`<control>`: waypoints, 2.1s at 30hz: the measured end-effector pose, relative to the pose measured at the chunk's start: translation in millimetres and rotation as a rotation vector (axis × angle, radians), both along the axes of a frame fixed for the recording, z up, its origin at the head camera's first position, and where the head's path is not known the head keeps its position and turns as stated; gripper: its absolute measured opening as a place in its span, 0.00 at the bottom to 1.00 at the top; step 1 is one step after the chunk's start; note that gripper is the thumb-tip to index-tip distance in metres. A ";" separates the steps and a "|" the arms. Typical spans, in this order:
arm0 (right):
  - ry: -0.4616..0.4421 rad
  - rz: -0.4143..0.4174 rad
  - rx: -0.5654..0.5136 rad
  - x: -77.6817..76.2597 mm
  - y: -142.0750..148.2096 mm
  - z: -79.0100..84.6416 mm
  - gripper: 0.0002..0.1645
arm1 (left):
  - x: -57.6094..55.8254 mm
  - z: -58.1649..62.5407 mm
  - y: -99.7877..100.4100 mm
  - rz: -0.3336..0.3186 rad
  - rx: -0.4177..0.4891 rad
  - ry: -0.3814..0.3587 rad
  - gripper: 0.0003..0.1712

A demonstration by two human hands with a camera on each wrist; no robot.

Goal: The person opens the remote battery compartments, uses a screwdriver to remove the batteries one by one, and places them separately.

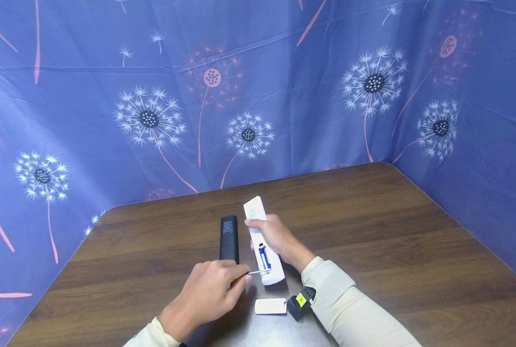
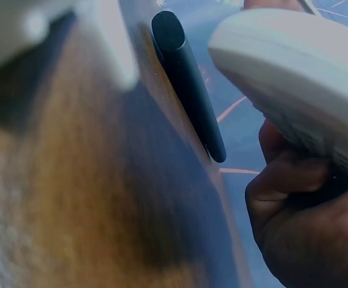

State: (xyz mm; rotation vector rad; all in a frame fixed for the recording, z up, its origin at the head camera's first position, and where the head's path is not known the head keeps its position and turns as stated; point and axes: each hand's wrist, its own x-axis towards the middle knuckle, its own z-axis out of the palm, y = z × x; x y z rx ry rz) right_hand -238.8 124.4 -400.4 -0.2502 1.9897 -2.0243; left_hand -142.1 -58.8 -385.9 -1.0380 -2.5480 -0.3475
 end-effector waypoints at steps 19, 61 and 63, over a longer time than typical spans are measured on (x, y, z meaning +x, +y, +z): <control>-0.042 -0.037 -0.013 -2.4 1.8 -0.2 0.27 | 3.8 -4.1 1.9 -0.016 0.049 0.056 0.10; -0.034 -0.089 0.031 -4.7 6.9 -2.4 0.30 | 5.1 -4.9 1.3 0.007 0.041 0.136 0.15; -0.036 -0.092 0.035 -4.9 6.7 -3.0 0.30 | 5.8 -4.8 0.8 0.010 0.049 0.121 0.14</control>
